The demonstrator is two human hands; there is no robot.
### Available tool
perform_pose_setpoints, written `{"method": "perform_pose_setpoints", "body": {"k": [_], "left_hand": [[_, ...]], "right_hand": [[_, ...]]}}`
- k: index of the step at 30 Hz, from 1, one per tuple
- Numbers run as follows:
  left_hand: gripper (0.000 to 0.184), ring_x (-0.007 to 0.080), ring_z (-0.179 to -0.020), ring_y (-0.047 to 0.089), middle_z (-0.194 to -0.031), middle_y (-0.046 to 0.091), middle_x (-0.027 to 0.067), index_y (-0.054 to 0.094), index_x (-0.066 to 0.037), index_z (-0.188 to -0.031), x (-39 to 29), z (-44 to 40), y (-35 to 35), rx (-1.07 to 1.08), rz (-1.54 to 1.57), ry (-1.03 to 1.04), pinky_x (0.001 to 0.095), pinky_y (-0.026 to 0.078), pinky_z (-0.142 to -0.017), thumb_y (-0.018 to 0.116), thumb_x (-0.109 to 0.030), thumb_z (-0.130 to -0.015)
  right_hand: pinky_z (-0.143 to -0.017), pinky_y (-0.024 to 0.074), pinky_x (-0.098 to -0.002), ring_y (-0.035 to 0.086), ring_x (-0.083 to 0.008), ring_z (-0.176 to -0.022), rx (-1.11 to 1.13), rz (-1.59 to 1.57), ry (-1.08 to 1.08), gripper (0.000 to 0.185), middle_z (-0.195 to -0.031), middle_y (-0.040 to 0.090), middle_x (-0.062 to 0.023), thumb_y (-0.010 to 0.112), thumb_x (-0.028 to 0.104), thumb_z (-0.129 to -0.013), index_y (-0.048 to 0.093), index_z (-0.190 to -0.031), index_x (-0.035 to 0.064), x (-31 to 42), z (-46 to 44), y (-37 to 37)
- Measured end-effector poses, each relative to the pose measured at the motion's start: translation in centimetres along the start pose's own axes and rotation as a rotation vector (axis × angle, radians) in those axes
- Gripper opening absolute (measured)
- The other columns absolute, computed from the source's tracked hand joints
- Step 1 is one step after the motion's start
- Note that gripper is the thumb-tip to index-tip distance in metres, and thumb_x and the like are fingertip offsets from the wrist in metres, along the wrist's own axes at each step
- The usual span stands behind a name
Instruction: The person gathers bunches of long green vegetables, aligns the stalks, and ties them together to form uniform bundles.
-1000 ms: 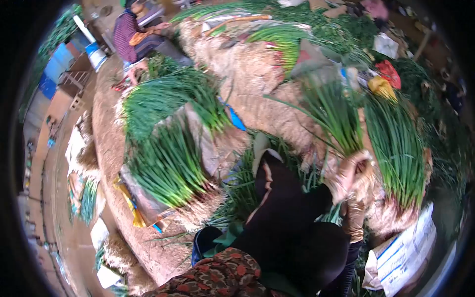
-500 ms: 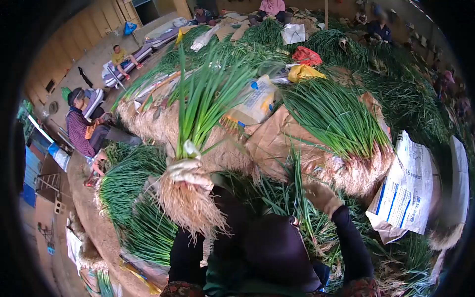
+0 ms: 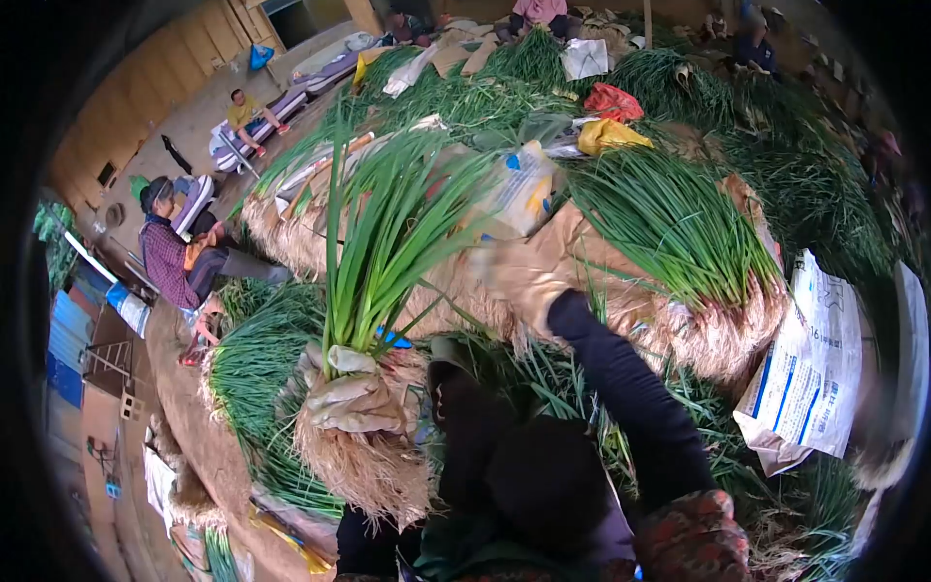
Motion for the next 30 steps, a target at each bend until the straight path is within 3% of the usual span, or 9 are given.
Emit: {"method": "perform_pose_setpoints", "body": {"k": [3, 5, 10, 13, 18, 22, 25, 28, 30], "left_hand": [[0.029, 0.0132, -0.061, 0.05, -0.071, 0.051, 0.0014, 0.05, -0.004, -0.105, -1.1, 0.6, -0.3, 0.014, 0.002, 0.008, 0.0336, 0.045, -0.071, 0.053, -0.025, -0.085], [0.03, 0.0132, -0.061, 0.05, -0.072, 0.051, 0.0014, 0.049, -0.003, -0.106, -1.8, 0.8, -0.5, 0.039, -0.015, 0.006, 0.0339, 0.045, -0.072, 0.053, -0.025, -0.085], [0.034, 0.0132, -0.062, 0.049, -0.073, 0.051, 0.0014, 0.048, -0.003, -0.11, -0.5, -1.5, 1.5, 0.134, 0.034, -0.077, 0.0345, 0.045, -0.074, 0.052, -0.026, -0.086], [0.036, 0.0132, -0.062, 0.049, -0.073, 0.051, 0.0014, 0.047, -0.002, -0.113, 1.7, -4.3, 3.9, 0.242, 0.133, -0.171, 0.0349, 0.045, -0.075, 0.051, -0.026, -0.086], [0.04, 0.0132, -0.062, 0.049, -0.075, 0.051, 0.0014, 0.046, -0.001, -0.117, 5.2, -8.5, 7.4, 0.462, 0.454, -0.352, 0.0356, 0.044, -0.077, 0.05, -0.027, -0.087], [0.042, 0.0132, -0.063, 0.049, -0.075, 0.05, 0.0015, 0.045, -0.001, -0.12, 4.4, -7.8, 9.0, 0.617, 0.594, -0.466, 0.0362, 0.044, -0.078, 0.049, -0.027, -0.087], [0.045, 0.0132, -0.063, 0.048, -0.076, 0.05, 0.0015, 0.044, 0.0, -0.123, 3.7, -7.4, 9.5, 0.75, 0.673, -0.563, 0.0366, 0.044, -0.079, 0.049, -0.028, -0.088], [0.05, 0.0128, -0.064, 0.048, -0.078, 0.049, 0.0012, 0.041, 0.0, -0.128, 2.7, -6.2, 8.5, 0.903, 0.635, -0.673, 0.0364, 0.043, -0.082, 0.048, -0.028, -0.088], [0.053, 0.0128, -0.062, 0.046, -0.076, 0.047, 0.0007, 0.037, 0.001, -0.131, 3.6, -5.1, 8.3, 0.871, 0.704, -0.622, 0.0362, 0.041, -0.085, 0.045, -0.029, -0.088]], "right_hand": [[-0.074, 0.0501, -0.0413, 0.063, -0.0284, -0.095, 0.398, 1.076, 0.427, 0.03, -0.096, 0.065, -0.0174, 0.053, 0.018, -0.082, 0.061, -0.109, 0.0065, -13.0, 6.7, -4.5], [-0.084, 0.0461, -0.0416, 0.058, -0.0314, -0.103, 0.856, 1.075, 0.515, 0.043, -0.108, 0.061, -0.0201, 0.058, 0.025, -0.078, 0.056, -0.118, 0.0091, -18.1, 12.0, -5.2], [-0.106, 0.0298, -0.0347, 0.041, -0.0329, -0.123, 0.311, 0.392, 0.125, 0.085, -0.136, 0.037, -0.0246, 0.067, 0.031, -0.072, 0.025, -0.139, 0.0007, -1.3, 2.2, 0.9], [-0.083, 0.0443, -0.0396, 0.056, -0.0338, -0.096, 0.168, 0.607, -0.176, 0.07, -0.104, 0.058, -0.022, 0.074, 0.035, -0.063, 0.049, -0.116, -0.0036, 1.7, -1.3, 6.5], [-0.086, 0.0435, -0.0388, 0.058, -0.0326, -0.097, 0.283, -0.008, -0.098, 0.038, -0.105, 0.059, -0.0209, 0.057, 0.026, -0.084, 0.052, -0.114, 0.003, 7.5, 1.9, 9.1], [-0.068, 0.0488, -0.0398, 0.061, -0.0316, -0.077, 0.321, 0.45, -0.17, 0.023, -0.096, 0.061, -0.0137, 0.051, 0.014, -0.086, 0.055, -0.106, 0.0041, 9.5, 3.6, 7.0], [-0.058, 0.0501, -0.0361, 0.063, -0.0276, -0.07, 0.503, 0.719, -0.35, 0.023, -0.086, 0.063, -0.0128, 0.052, 0.019, -0.088, 0.057, -0.107, 0.008, 8.5, 5.0, 5.9], [-0.059, 0.0497, -0.0339, 0.063, -0.0258, -0.066, 0.375, 0.865, -0.689, 0.023, -0.083, 0.066, -0.0081, 0.054, 0.021, -0.088, 0.06, -0.108, 0.0106, 5.0, 6.7, 3.7], [-0.062, 0.0507, -0.0323, 0.064, -0.0229, -0.072, 0.44, 0.677, -0.467, 0.024, -0.092, 0.066, -0.0084, 0.053, 0.019, -0.088, 0.06, -0.11, 0.011, 5.7, 7.4, 4.3]]}}
Point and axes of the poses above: each hand's wrist, its own z-axis away from the middle knuckle, its own y-axis out of the palm, x = y × z, the point moved 3 cm from there along -z, towards the middle knuckle
